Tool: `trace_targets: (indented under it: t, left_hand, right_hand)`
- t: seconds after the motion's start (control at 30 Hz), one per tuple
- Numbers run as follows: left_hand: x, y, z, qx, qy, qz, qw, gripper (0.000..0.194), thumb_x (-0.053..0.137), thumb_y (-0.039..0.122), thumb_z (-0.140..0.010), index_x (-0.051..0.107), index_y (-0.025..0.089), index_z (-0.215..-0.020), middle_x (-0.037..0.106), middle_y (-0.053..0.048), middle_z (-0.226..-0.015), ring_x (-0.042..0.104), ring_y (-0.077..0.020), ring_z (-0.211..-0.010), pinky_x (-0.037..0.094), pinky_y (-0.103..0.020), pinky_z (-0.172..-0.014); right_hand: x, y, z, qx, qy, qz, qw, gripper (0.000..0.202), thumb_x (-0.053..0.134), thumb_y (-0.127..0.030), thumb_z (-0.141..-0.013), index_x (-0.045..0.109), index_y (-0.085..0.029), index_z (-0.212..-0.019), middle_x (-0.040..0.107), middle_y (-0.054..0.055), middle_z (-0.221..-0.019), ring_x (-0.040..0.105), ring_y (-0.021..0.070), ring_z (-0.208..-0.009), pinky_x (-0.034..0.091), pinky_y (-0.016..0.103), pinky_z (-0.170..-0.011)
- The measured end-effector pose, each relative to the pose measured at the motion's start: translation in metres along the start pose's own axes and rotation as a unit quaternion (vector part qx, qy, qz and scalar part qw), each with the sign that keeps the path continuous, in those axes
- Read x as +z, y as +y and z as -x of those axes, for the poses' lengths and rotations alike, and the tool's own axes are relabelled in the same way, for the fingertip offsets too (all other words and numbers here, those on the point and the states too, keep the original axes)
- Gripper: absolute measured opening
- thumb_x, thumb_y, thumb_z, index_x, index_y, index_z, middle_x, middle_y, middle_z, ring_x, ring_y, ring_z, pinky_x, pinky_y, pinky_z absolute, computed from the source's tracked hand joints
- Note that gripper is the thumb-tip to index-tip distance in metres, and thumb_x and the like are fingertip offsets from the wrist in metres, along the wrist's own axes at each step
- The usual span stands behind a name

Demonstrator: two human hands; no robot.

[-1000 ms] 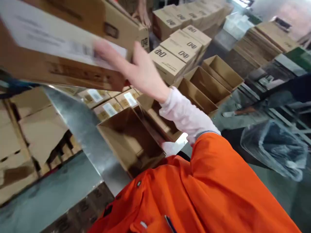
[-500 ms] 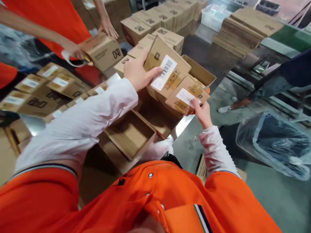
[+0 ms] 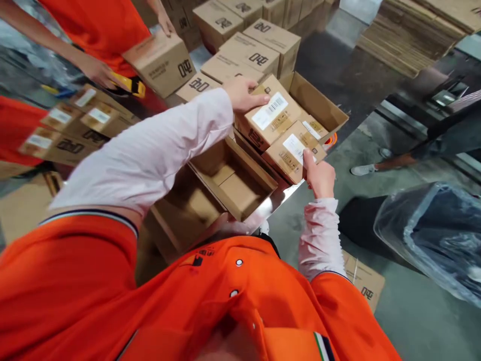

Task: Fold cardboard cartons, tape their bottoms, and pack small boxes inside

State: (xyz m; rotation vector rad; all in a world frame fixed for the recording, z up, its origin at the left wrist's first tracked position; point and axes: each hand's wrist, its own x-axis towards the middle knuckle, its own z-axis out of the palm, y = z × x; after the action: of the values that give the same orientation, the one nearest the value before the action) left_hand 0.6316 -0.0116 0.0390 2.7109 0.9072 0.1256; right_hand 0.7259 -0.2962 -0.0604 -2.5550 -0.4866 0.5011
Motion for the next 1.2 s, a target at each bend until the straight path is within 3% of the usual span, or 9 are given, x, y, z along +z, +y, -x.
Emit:
trace_targets:
  t: [0.17, 0.37, 0.6, 0.73, 0.8, 0.9, 1.0, 1.1, 1.2]
  left_hand:
    - [0.003, -0.003, 0.016, -0.002, -0.015, -0.028, 0.999, 0.066, 0.066, 0.066, -0.098, 0.071, 0.018, -0.142, 0.07, -0.01, -0.145, 0.064, -0.0319, -0.134, 0.048, -0.039, -0.111]
    - [0.004, -0.004, 0.048, -0.034, 0.005, -0.02, 0.999, 0.066, 0.063, 0.069, -0.097, 0.074, 0.014, -0.133, 0.074, -0.014, -0.137, 0.067, -0.0362, -0.129, 0.052, -0.046, -0.106]
    - [0.009, -0.006, 0.068, -0.009, 0.012, 0.004, 1.0, 0.065, 0.061, 0.067, -0.096, 0.071, 0.017, -0.136, 0.074, -0.015, -0.137, 0.068, -0.0355, -0.125, 0.052, -0.047, -0.103]
    - [0.013, -0.014, 0.078, -0.016, -0.008, -0.001, 1.0, 0.065, 0.058, 0.07, -0.098, 0.067, 0.022, -0.139, 0.074, -0.01, -0.138, 0.067, -0.0322, -0.124, 0.051, -0.042, -0.102]
    - [0.015, -0.018, 0.089, -0.028, -0.012, -0.004, 1.0, 0.066, 0.058, 0.069, -0.099, 0.065, 0.021, -0.143, 0.074, -0.011, -0.135, 0.068, -0.0335, -0.123, 0.05, -0.041, -0.1]
    - [0.018, -0.023, 0.104, -0.052, -0.029, 0.006, 0.998, 0.066, 0.06, 0.068, -0.098, 0.063, 0.023, -0.146, 0.077, -0.009, -0.129, 0.069, -0.0329, -0.121, 0.051, -0.038, -0.098]
    - [0.013, -0.031, 0.108, -0.062, -0.052, 0.028, 0.996, 0.058, 0.057, 0.064, -0.1, 0.068, 0.023, -0.14, 0.077, -0.008, -0.128, 0.071, -0.0301, -0.118, 0.052, -0.036, -0.097]
    - [0.0, -0.037, 0.102, -0.073, -0.051, 0.016, 0.996, 0.056, 0.056, 0.06, -0.102, 0.069, 0.021, -0.14, 0.076, -0.011, -0.131, 0.071, -0.0315, -0.119, 0.053, -0.039, -0.099]
    - [-0.002, -0.037, 0.094, -0.09, -0.056, -0.031, 0.994, 0.055, 0.058, 0.061, -0.1, 0.069, 0.024, -0.139, 0.075, -0.011, -0.133, 0.069, -0.0332, -0.123, 0.053, -0.041, -0.103]
  right_hand:
    - [-0.002, -0.004, 0.002, 0.031, -0.058, 0.029, 0.997, 0.081, 0.038, -0.085, -0.097, 0.072, -0.017, -0.069, 0.07, 0.016, -0.067, 0.069, 0.0267, -0.06, 0.061, 0.043, -0.082]
    - [0.002, -0.002, -0.004, 0.003, -0.026, 0.089, 0.996, 0.076, 0.04, -0.08, -0.099, 0.071, -0.017, -0.068, 0.069, 0.017, -0.07, 0.074, 0.0345, -0.095, 0.055, 0.043, -0.096]
    - [0.016, 0.005, -0.003, 0.002, 0.054, 0.144, 0.988, 0.07, 0.051, -0.082, -0.091, 0.066, -0.016, -0.071, 0.07, 0.02, -0.085, 0.069, 0.0377, -0.101, 0.052, 0.048, -0.094]
    - [0.037, 0.007, 0.002, 0.034, 0.131, 0.094, 0.986, 0.045, 0.068, -0.063, -0.084, 0.061, -0.018, -0.088, 0.067, 0.014, -0.092, 0.066, 0.0336, -0.097, 0.051, 0.048, -0.095]
    - [0.048, 0.01, 0.004, 0.039, 0.162, 0.031, 0.986, 0.031, 0.065, -0.047, -0.086, 0.056, -0.02, -0.098, 0.063, 0.009, -0.089, 0.064, 0.0289, -0.092, 0.05, 0.045, -0.096]
    - [0.061, 0.018, 0.003, 0.011, 0.181, -0.067, 0.981, 0.025, 0.054, -0.03, -0.086, 0.05, -0.019, -0.108, 0.058, 0.004, -0.086, 0.06, 0.0237, -0.084, 0.05, 0.042, -0.096]
    - [0.068, 0.025, 0.0, -0.029, 0.188, -0.096, 0.977, 0.034, 0.05, -0.024, -0.085, 0.05, -0.016, -0.118, 0.061, 0.009, -0.095, 0.061, 0.0236, -0.087, 0.051, 0.041, -0.095]
    - [0.066, 0.027, 0.0, -0.098, 0.233, -0.025, 0.967, 0.05, 0.054, -0.024, -0.085, 0.054, -0.01, -0.134, 0.061, 0.022, -0.124, 0.06, 0.0311, -0.115, 0.048, 0.048, -0.105]
    - [0.057, 0.022, 0.001, -0.203, 0.238, 0.099, 0.945, 0.053, 0.059, -0.025, -0.09, 0.062, -0.015, -0.142, 0.051, 0.023, -0.151, 0.045, 0.0405, -0.142, 0.041, 0.06, -0.114]
